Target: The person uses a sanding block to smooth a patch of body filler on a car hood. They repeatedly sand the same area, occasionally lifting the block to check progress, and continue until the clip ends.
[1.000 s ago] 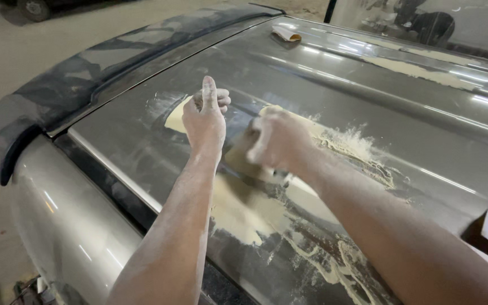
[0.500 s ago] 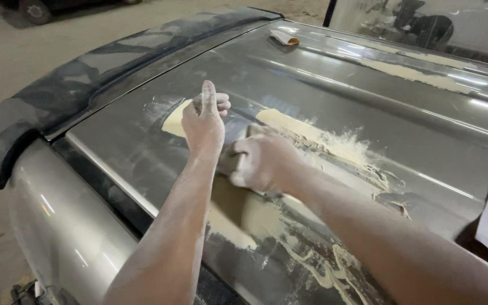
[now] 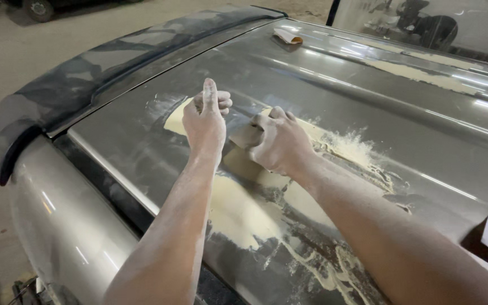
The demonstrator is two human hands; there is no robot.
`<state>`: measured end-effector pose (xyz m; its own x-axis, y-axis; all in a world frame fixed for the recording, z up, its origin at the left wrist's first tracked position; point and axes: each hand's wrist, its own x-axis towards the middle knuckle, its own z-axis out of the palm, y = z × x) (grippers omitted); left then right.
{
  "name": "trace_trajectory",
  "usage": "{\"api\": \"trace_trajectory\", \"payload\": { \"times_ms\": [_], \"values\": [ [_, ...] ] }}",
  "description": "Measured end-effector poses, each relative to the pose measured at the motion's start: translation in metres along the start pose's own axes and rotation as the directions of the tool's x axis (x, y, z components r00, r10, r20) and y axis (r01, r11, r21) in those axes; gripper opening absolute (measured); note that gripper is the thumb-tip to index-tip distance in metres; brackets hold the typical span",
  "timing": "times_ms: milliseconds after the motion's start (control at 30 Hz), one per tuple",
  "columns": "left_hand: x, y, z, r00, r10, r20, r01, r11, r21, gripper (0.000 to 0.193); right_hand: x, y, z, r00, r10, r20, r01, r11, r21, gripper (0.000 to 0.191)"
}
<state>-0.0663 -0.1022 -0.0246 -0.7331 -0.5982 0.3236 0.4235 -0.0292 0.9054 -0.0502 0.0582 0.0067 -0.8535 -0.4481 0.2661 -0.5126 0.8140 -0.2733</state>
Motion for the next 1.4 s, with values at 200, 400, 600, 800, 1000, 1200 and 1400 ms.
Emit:
{"api": "trace_trajectory", "payload": {
  "times_ms": [200, 400, 600, 800, 1000, 1200, 1400],
  "values": [
    [-0.002, -0.003, 0.002, 0.999, 0.011, 0.041, -0.010, 1.000, -0.030, 0.055, -0.004, -0.004, -0.004, 0.994, -0.086, -0.064, 0.086, 0.996, -0.001, 0.055],
    [-0.006, 0.004, 0.001, 0.999, -0.019, 0.050, 0.020, 0.999, -0.027, 0.056, -0.004, -0.004, -0.004, 1.000, 0.004, 0.011, -0.003, 1.000, -0.025, 0.061],
    [-0.009, 0.006, 0.002, 0.998, -0.011, 0.055, 0.015, 0.998, -0.065, 0.058, -0.006, -0.010, -0.009, 0.999, 0.038, 0.036, -0.037, 0.999, -0.039, 0.064],
    [-0.007, 0.002, 0.003, 0.998, -0.004, 0.065, 0.010, 0.996, -0.091, 0.058, -0.005, -0.011, -0.011, 0.996, 0.069, 0.058, -0.067, 0.997, -0.029, 0.063],
    [-0.015, 0.002, 0.000, 0.994, 0.054, 0.097, -0.051, 0.998, -0.039, 0.060, -0.008, -0.008, -0.010, 1.000, 0.010, 0.008, -0.010, 1.000, -0.025, 0.064],
    [-0.023, 0.008, 0.002, 0.988, 0.120, 0.094, -0.129, 0.988, 0.090, 0.055, -0.010, -0.011, -0.011, 0.998, 0.043, 0.044, -0.041, 0.997, -0.060, 0.064],
    [-0.023, 0.007, 0.003, 0.991, 0.100, 0.086, -0.110, 0.986, 0.125, 0.055, -0.009, -0.010, -0.009, 0.995, 0.067, 0.077, -0.059, 0.994, -0.094, 0.068]
  ]
}}
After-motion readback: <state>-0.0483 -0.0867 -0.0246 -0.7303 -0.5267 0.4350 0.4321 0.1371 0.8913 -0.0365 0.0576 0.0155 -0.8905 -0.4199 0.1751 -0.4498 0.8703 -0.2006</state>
